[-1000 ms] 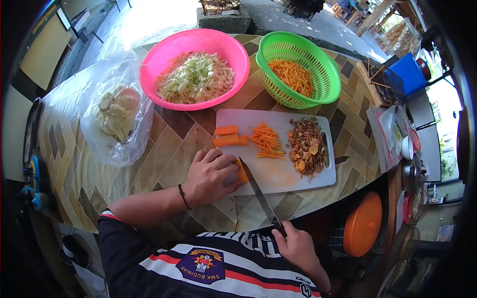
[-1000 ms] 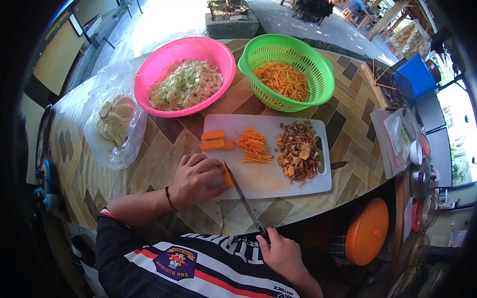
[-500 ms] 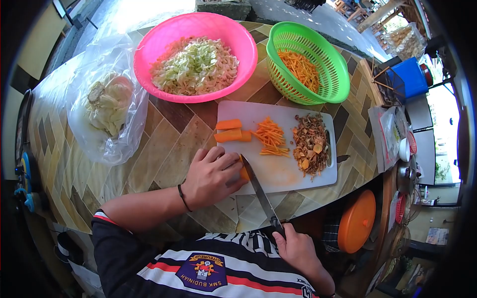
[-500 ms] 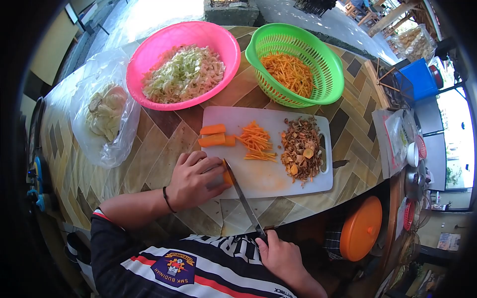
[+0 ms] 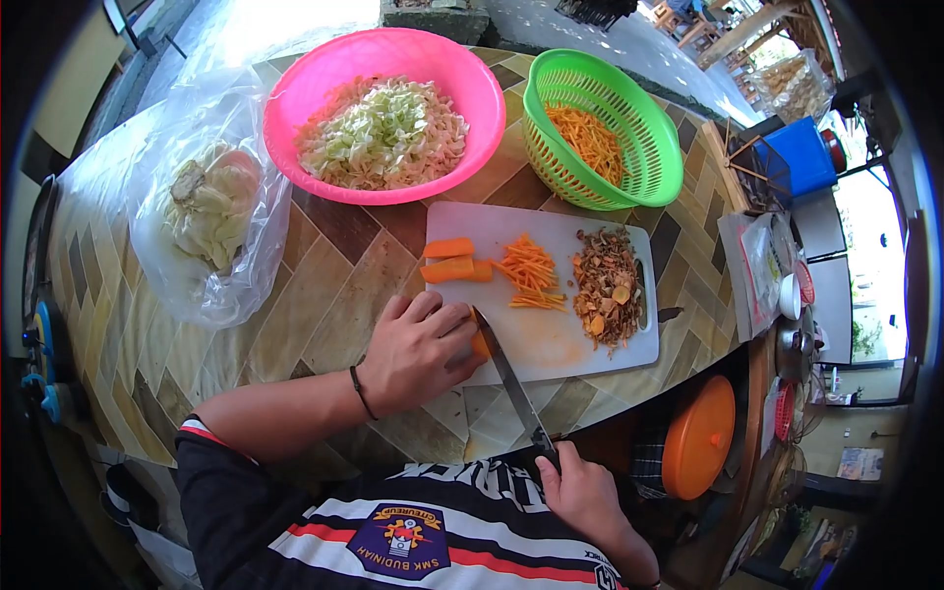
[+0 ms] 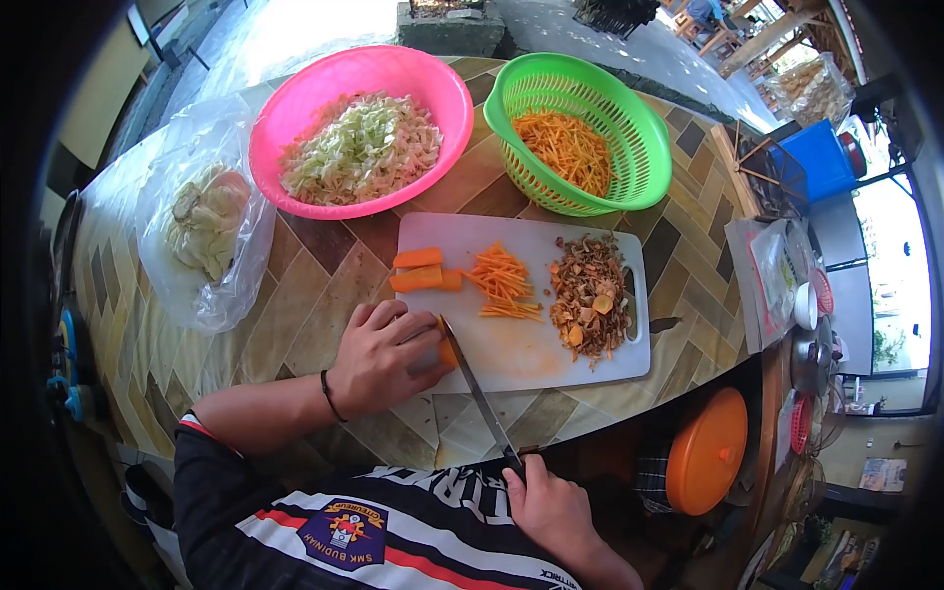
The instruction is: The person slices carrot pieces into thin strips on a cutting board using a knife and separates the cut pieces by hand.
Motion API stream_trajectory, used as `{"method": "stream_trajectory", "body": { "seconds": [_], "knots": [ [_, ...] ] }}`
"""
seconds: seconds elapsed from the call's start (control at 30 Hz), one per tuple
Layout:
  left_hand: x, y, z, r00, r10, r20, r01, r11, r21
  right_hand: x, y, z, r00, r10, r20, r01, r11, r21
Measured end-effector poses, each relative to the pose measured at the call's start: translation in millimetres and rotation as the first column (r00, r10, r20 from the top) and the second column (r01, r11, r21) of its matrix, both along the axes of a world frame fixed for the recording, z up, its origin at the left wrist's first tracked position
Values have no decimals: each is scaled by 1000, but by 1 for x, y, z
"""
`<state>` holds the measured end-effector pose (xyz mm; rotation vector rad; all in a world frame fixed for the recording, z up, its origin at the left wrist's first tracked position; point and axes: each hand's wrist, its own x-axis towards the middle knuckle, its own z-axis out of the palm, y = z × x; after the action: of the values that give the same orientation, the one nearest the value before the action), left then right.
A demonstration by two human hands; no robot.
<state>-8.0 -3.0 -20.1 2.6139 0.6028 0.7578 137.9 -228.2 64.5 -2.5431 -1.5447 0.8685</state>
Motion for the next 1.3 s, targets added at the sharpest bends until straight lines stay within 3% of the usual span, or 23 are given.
{"method": "stream_trajectory", "body": {
  "seconds": [0.2, 0.4, 0.5, 0.7, 0.93, 1.3],
  "knots": [
    [0, -1, 2, 1000, 1, -9, -1, 1000, 8, -2, 0, -1, 999, 35, 2, -35, 999, -31],
    [-1, -1, 2, 999, -8, -32, 8, 1000, 9, -2, 1, -7, 993, -8, -118, 1, 998, -61],
    [0, -3, 2, 1000, 2, -29, -1, 1000, 17, -7, 6, 3, 999, -32, -44, 25, 988, -152],
    [0, -6, 3, 998, 33, -51, -31, 999, 39, -18, 18, 0, 999, -28, 16, 29, 995, -99],
    [3, -5, 7, 998, 46, -54, -42, 997, 68, -17, 20, 15, 991, -104, -82, 82, 968, -239],
    [4, -8, 12, 999, 12, -35, -9, 997, 73, -17, 17, 8, 992, -80, -101, 66, 988, -143]
  ]
}}
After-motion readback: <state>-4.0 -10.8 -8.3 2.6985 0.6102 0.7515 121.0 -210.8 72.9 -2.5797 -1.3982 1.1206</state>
